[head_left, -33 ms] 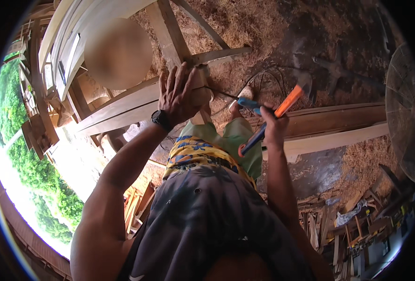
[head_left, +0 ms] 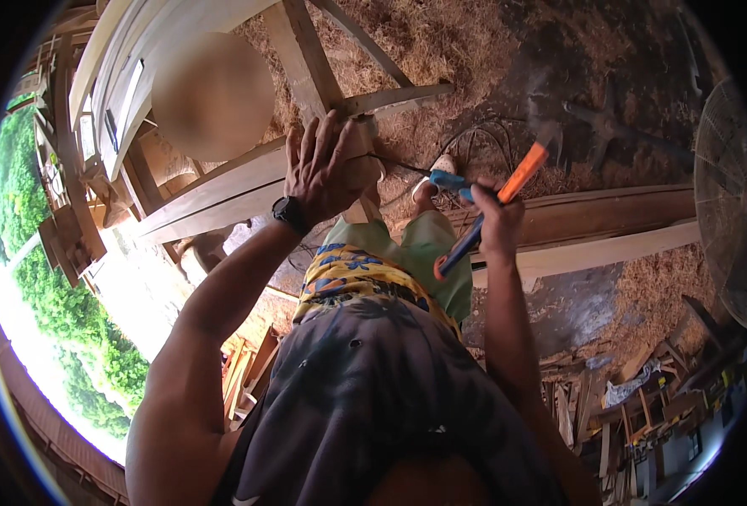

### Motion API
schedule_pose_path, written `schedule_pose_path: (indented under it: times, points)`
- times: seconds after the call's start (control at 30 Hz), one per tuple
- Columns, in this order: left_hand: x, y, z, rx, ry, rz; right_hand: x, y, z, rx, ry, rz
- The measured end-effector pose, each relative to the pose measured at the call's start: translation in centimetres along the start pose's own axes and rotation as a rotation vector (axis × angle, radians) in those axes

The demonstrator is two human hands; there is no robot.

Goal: The person marks measurement lines on wooden planks using a square ruler and a marking tool, then cuts along the marked line on a wood plank using a chisel and a hammer.

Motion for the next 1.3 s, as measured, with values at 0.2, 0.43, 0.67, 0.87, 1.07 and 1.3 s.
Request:
schedule_pose_path:
  times: [0.2, 0.43, 0.67, 0.87, 1.07, 1.3]
  points:
    - [0.1, 0.1, 0.0, -0.003, -0.004, 0.025, 6.0, 3.6, 1.6, 0.130, -0.125, -0.028]
    - [0.1, 0.1, -0.1, -0.008, -0.011, 0.030, 6.2, 3.9, 0.8, 0.105, -0.120, -0.056]
    - [-0.2, 0.3, -0.4, -0.005, -0.013, 0.026, 4.7, 4.4, 0.2, 0.079, -0.158, -0.004]
    - [-0.2, 0.3, -0.3, -0.004, 0.002, 0.028, 4.4, 4.7, 0.5, 0.093, -0.162, -0.014]
    - [-0.1, 0.2, -0.4, 0.002, -0.007, 0.029, 4.8, 5.1, 0.8, 0.117, -0.165, -0.028]
    - [-0.2, 0.3, -0.5, -0.009, -0.009, 0.030, 5.0, 5.2, 1.0, 0.118, -0.195, -0.021]
Point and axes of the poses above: each hand's wrist, its own y-axis towards the middle knuckle, its own z-axis out of the palm, x = y × z, the point moved 6 cm from there along y, towards the middle knuckle, and after that the axes turned 8 degrees about z, right-handed, at the moved point
